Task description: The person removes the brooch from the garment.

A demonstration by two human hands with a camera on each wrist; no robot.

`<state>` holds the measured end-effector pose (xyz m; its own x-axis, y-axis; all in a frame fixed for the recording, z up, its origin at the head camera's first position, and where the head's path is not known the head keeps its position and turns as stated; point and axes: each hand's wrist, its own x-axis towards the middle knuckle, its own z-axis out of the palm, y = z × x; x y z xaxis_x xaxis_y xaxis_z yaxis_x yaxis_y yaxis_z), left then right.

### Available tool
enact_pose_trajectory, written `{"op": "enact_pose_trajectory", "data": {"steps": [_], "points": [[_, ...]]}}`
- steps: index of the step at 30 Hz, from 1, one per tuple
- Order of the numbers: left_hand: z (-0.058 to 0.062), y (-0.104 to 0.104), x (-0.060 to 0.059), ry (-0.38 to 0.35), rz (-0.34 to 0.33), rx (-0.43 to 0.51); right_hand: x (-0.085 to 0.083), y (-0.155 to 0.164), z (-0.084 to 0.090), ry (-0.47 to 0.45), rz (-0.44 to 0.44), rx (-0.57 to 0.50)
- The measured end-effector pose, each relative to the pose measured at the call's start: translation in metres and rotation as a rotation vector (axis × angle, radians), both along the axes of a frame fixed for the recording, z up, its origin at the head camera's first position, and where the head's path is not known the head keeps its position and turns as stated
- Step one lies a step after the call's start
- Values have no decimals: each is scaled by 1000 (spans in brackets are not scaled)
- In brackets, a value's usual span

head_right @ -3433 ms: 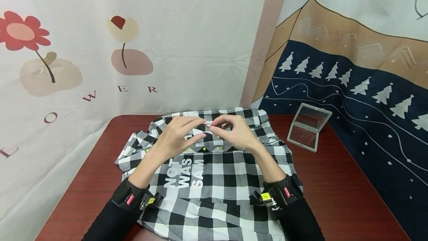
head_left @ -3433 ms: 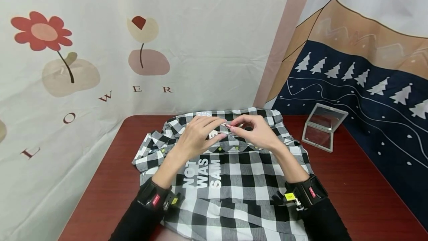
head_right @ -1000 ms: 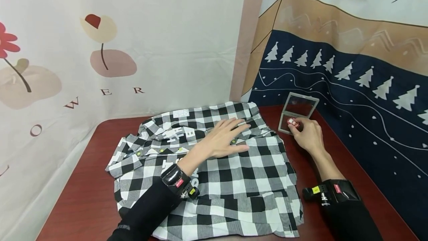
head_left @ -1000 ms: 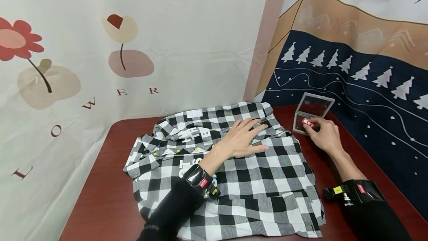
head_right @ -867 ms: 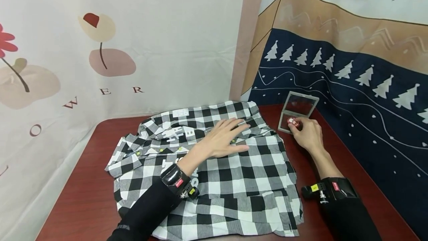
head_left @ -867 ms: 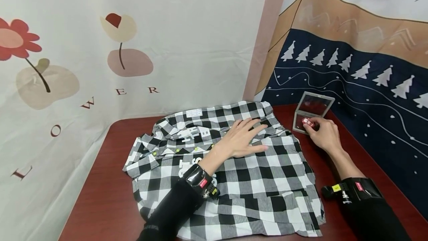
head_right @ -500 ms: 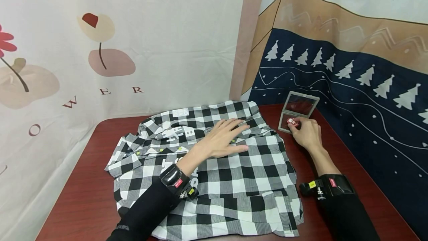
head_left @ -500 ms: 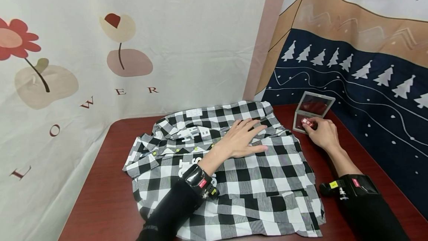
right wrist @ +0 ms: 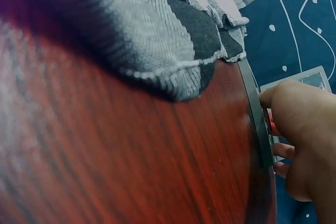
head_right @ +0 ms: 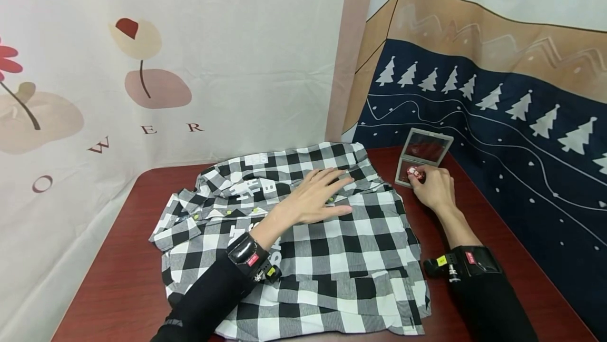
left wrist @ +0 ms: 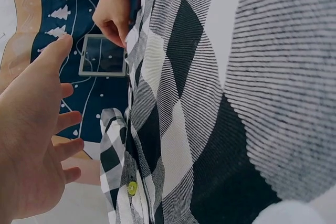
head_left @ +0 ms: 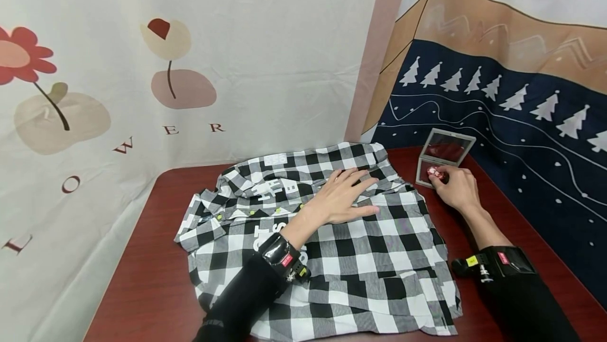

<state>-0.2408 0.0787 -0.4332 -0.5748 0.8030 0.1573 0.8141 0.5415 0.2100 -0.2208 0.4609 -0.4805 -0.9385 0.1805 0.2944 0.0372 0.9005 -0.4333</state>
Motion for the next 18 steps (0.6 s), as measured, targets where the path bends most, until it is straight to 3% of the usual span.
{"op": "enact_pose_trajectory", "data": {"steps": [9, 13, 18], "points": [[-3, -10, -2, -13, 19, -10, -2, -12, 3, 134, 75, 16], [-1, -25, -5, -30, 50, -2, -5, -34, 10, 205, 144, 9], [-1, -52, -9, -56, 97, 36, -10, -71, 21, 207, 240, 10]]}}
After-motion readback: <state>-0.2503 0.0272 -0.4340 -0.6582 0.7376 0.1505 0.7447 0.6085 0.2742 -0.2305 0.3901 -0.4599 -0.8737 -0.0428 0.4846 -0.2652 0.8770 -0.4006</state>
